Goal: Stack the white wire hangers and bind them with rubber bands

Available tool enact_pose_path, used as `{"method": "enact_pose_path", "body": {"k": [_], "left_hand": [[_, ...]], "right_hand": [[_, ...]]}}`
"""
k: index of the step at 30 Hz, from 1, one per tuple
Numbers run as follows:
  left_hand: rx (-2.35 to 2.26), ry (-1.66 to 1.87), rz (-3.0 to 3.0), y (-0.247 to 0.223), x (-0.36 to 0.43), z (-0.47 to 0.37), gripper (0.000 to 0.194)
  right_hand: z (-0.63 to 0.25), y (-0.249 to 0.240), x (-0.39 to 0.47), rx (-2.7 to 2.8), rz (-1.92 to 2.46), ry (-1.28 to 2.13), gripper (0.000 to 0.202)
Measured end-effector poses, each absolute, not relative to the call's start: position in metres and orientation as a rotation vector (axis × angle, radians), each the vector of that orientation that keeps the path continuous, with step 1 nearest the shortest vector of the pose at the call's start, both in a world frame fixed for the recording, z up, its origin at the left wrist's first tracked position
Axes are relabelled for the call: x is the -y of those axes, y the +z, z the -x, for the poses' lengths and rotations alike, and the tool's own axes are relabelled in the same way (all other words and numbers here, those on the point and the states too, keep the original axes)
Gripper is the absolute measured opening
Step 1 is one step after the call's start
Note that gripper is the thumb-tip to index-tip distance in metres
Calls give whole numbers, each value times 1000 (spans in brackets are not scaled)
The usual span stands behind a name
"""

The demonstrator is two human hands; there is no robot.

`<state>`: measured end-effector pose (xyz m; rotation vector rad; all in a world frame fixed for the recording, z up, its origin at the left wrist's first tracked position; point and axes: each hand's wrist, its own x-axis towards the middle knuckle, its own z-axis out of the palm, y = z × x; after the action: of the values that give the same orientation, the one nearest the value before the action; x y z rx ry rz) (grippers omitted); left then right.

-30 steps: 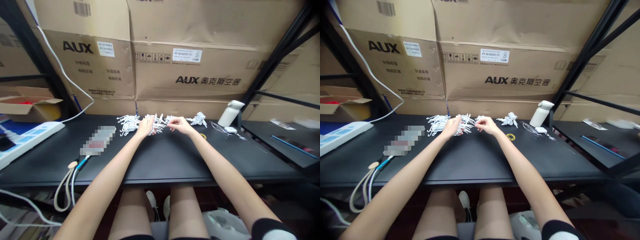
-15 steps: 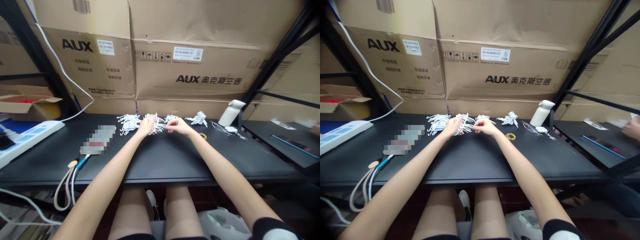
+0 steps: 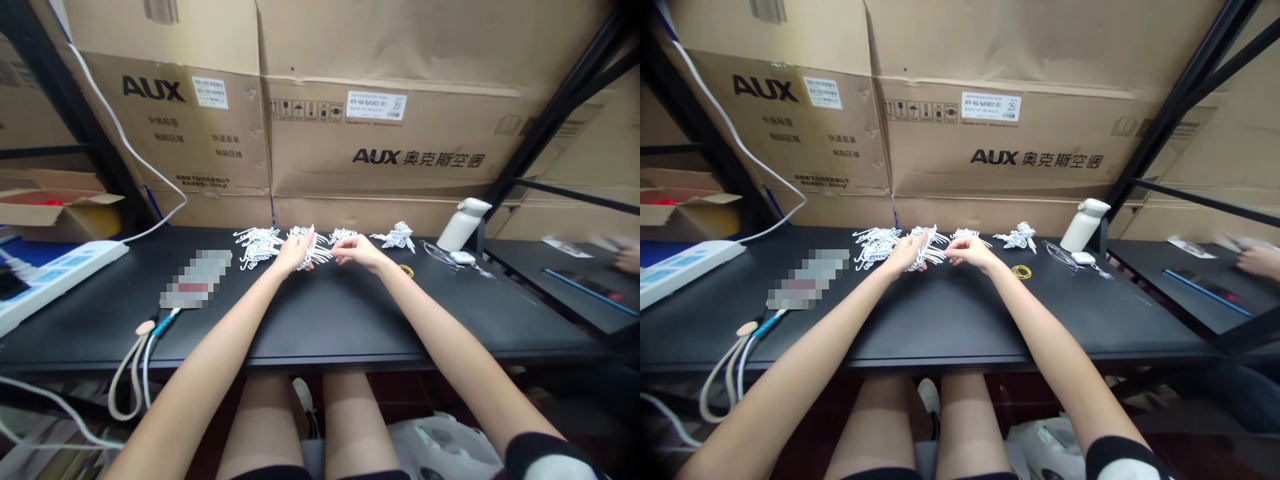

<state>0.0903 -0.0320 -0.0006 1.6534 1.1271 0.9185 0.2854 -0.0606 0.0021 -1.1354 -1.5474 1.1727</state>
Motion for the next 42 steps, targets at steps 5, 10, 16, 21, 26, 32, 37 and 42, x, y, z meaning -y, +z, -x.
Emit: {"method": "enact_pose_path", "body": {"k": [5, 10, 16, 21, 26, 32, 37, 42], "left_hand": [[-1123, 850, -1556, 1, 33, -90, 43], [-1145, 828, -1524, 5, 36, -90, 45], [-1163, 818, -1490, 7, 39, -91, 44], [-1163, 780, -1418, 10, 39, -91, 46], [-1140, 764, -1361, 11, 41, -91, 49], [-1141, 762, -1382, 10, 40, -91, 45], [-1142, 760, -1438, 7, 40, -91, 41], [-1006, 739, -1554, 6, 43, -93, 41]], "right_hand": [[-287, 4, 61, 1508, 1161, 1168, 24], [-286, 5, 61, 1489, 1148, 1169, 25], [-284, 6, 62, 1470, 1130, 1139, 27], [-283, 7, 64, 1453, 1109, 1121, 28], [-282, 8, 65, 1435, 1111, 1118, 26], [-281, 10, 66, 1473, 1120, 1105, 25], [-281, 11, 67, 1518, 1181, 1138, 28], [-279, 11, 71, 1625, 1272, 1371, 46]]}}
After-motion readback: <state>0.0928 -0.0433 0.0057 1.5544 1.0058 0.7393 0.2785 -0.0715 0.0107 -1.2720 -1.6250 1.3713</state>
